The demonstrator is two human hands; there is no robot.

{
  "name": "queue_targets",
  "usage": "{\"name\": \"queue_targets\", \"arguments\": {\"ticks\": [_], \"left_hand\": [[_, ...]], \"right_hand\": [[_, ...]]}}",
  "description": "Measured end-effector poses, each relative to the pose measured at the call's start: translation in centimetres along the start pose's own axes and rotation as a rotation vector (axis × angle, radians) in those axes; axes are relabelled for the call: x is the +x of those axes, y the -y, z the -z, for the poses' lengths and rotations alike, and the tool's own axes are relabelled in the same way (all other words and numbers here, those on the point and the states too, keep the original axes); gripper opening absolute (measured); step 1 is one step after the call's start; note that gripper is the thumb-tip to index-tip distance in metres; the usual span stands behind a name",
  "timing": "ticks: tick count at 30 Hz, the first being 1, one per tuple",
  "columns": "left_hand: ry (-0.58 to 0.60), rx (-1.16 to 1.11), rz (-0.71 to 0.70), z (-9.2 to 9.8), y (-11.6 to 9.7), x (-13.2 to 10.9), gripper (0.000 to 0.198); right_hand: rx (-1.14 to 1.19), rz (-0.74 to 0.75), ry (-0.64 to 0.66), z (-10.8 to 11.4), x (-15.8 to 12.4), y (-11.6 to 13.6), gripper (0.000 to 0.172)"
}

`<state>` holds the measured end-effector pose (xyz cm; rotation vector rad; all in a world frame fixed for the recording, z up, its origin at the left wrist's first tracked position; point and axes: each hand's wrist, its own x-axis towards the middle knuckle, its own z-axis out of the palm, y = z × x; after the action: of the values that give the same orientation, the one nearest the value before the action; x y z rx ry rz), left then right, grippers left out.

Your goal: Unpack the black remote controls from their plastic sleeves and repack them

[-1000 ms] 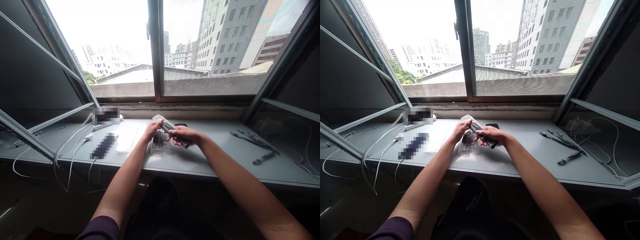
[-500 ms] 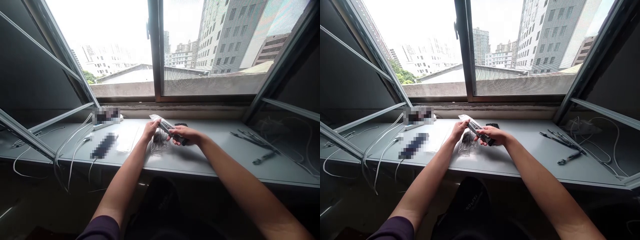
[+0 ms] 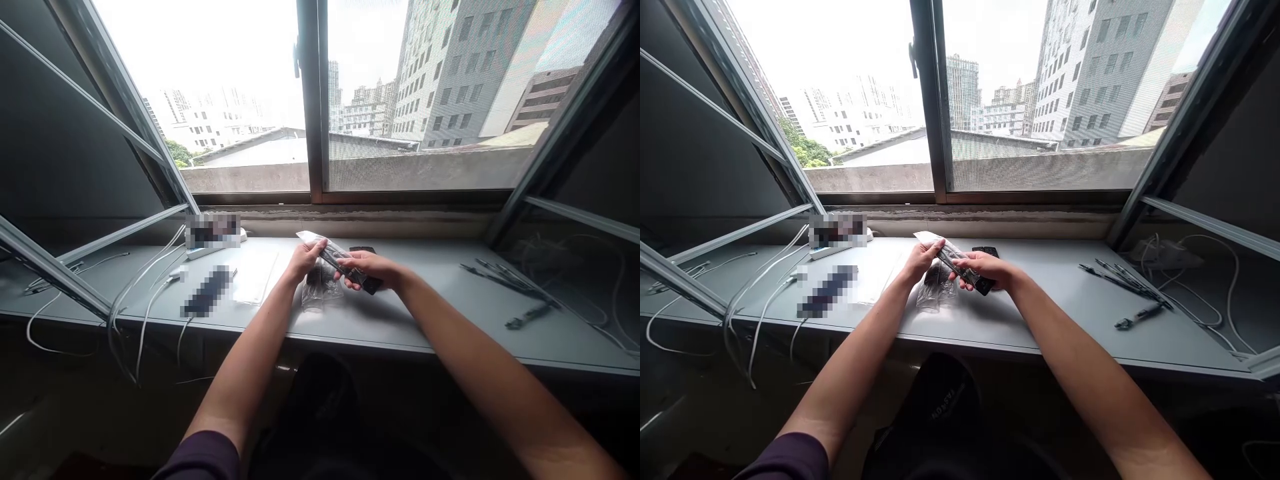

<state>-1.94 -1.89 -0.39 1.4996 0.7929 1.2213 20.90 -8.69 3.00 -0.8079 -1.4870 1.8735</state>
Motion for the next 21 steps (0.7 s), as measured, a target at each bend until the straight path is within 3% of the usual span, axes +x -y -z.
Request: {"name": "queue_targets", "arguments": {"ticks": [8, 15, 21], "left_hand": [[0.043, -0.082, 0.066, -0.2, -1.0, -0.6, 0.059], [0.006, 0.001, 0.003, 0.3, 0.1, 0.0, 0.053], [0.018, -0.056, 0.049, -0.1, -0.8, -0.4, 0.061]], "right_hand": [[-0.011, 0.089, -0.007, -0.3, -0.3, 0.3, 0.038], [-0.034, 0.032, 0.043, -0.1, -0.2, 0.1, 0.039], [-0.026, 0.058, 0.047, 0.0, -0.2, 0.0, 0.043]]}}
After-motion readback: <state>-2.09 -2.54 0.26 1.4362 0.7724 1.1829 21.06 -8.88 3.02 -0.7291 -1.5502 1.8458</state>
